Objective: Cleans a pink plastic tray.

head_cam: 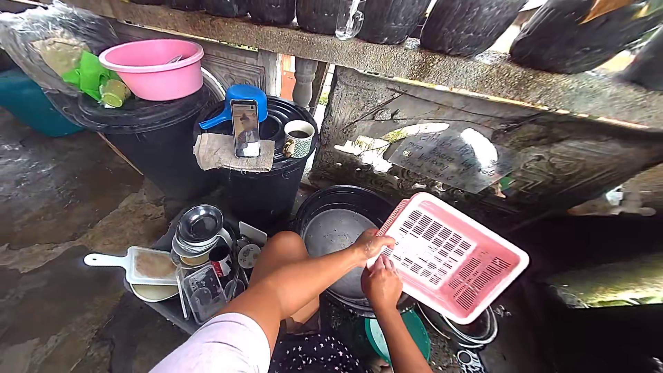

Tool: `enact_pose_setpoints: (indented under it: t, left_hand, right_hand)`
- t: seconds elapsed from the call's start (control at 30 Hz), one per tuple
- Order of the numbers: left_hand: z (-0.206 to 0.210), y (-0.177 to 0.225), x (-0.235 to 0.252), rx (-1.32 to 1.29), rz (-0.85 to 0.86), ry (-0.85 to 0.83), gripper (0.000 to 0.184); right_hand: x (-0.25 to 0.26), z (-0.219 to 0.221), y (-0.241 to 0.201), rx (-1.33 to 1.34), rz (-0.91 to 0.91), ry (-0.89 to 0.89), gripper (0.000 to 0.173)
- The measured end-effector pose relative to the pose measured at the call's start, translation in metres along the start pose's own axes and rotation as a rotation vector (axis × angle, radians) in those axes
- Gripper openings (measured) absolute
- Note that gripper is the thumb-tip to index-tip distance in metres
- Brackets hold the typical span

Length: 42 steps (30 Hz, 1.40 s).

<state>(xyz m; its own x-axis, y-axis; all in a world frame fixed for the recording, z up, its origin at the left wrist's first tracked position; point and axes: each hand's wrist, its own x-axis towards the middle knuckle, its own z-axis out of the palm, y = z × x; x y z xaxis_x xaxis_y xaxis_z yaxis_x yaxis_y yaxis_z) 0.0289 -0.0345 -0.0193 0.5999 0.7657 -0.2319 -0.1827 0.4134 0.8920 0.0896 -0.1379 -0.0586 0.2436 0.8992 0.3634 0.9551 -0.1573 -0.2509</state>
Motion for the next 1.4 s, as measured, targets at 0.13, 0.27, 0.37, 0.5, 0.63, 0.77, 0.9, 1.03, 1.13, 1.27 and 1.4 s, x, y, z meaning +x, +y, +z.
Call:
enact_pose_setpoints:
  t: [0.13, 0.27, 0.37, 0.5, 0.63, 0.77, 0.9, 1.03, 1.13, 1.27, 1.4]
  left_hand:
    - [-0.025, 0.034, -0.006, -0.026, 0.015, -0.119, 0.037]
    - [-0.048, 0.048, 0.006, -0.154, -0.097, -0.176, 0.029]
    - [-0.028, 0.02, 0.016, -0.287, -0.168, -0.127, 0.063]
    - [0.02, -0.021, -0.001, -0.232, -0.124, -0.075, 0.045]
    - [-0.001, 0.008, 0.0, -0.137, -0.196, -0.066, 0.034]
    - [0.001, -0.001, 0.008, -0.125, -0.04, -0.135, 0.047]
    - [0.006, -0.003, 0.0, -0.083, -0.023, -0.095, 0.025]
    - [-0.03, 0.021, -0.003, 0.056, -0.068, -0.153, 0.037]
    - [-0.033, 0.038, 0.0, -0.052, -0.089, -0.184, 0.034]
    - [-0.006, 0.022, -0.006, -0.355, -0.109, -0.092, 0.072]
    - [0.022, -0.008, -0.015, -0.305, 0.129, -0.055, 0.064]
  right_hand:
    - [-0.006, -0.003, 0.086, -0.033, -0.138, 0.028, 0.048]
    - [-0.008, -0.039, 0.145, -0.185, 0.038, -0.193, 0.029]
    - [0.006, -0.054, 0.095, -0.162, 0.044, -0.082, 0.028]
    - [0.023, -0.047, -0.003, -0.084, 0.289, -0.089, 0.033]
    - [-0.001, -0.014, 0.014, -0.066, -0.092, -0.065, 0.028]
    - [0.014, -0.036, 0.04, -0.138, -0.113, -0.234, 0.035]
    - [0.026, -0.044, -0.007, 0.006, 0.091, -0.246, 0.025]
    - [-0.003, -0.01, 0.056, 0.064, -0.189, -0.255, 0.062]
    - [-0.01, -0.024, 0.099, -0.046, -0.153, -0.092, 0.039]
    - [0.017, -0.049, 0.068, -0.123, -0.088, 0.175, 0.022]
    - [0.029, -0.043, -0.015, 0.028, 0.203, 0.15, 0.031]
